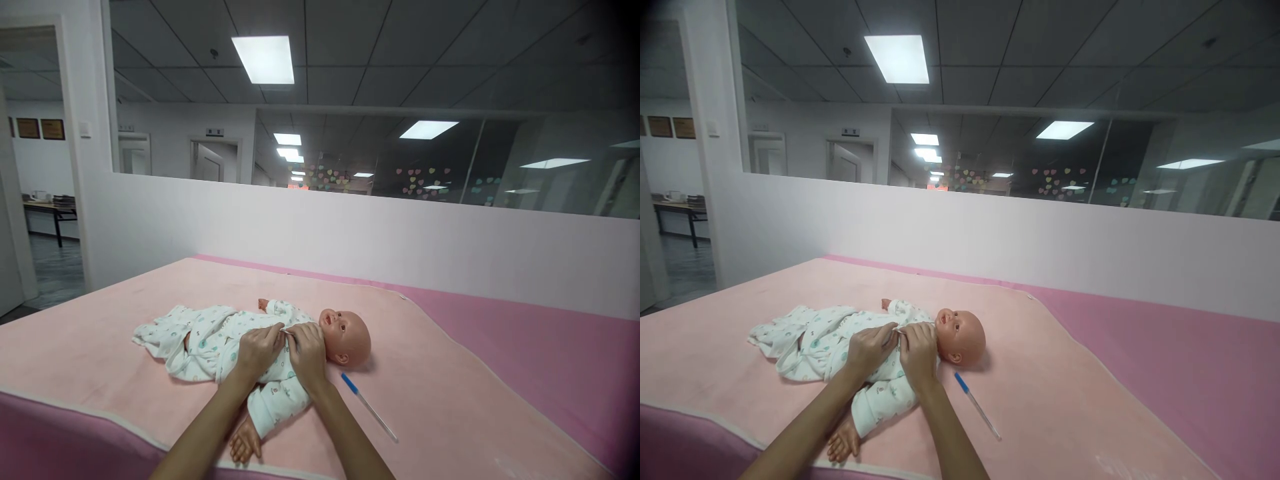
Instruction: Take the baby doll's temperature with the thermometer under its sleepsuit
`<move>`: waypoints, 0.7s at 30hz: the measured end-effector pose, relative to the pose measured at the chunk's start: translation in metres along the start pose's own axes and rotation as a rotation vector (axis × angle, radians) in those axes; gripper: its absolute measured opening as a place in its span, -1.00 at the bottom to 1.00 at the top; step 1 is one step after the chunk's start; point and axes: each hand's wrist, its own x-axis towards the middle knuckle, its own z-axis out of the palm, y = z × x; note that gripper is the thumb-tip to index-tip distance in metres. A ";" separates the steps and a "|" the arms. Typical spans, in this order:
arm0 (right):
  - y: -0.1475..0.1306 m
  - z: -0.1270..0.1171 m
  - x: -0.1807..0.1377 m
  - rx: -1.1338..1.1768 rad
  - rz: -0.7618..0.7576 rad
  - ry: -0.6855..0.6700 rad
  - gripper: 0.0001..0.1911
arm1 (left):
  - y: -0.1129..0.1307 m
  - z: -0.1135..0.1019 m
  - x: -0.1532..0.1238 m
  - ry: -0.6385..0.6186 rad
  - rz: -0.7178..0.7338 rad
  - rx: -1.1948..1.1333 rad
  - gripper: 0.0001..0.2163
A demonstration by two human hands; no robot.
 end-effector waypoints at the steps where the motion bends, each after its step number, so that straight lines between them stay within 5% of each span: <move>1: 0.000 0.000 0.000 0.002 0.000 -0.002 -0.85 | 0.000 0.000 0.000 0.009 0.003 -0.010 -0.81; 13: 0.000 -0.001 -0.001 0.012 0.011 0.037 -0.85 | 0.001 -0.005 0.002 -0.002 0.015 -0.009 -0.82; 21: 0.005 0.004 -0.005 0.043 0.008 0.039 -0.82 | -0.022 -0.024 0.004 -0.188 0.029 -0.099 -0.84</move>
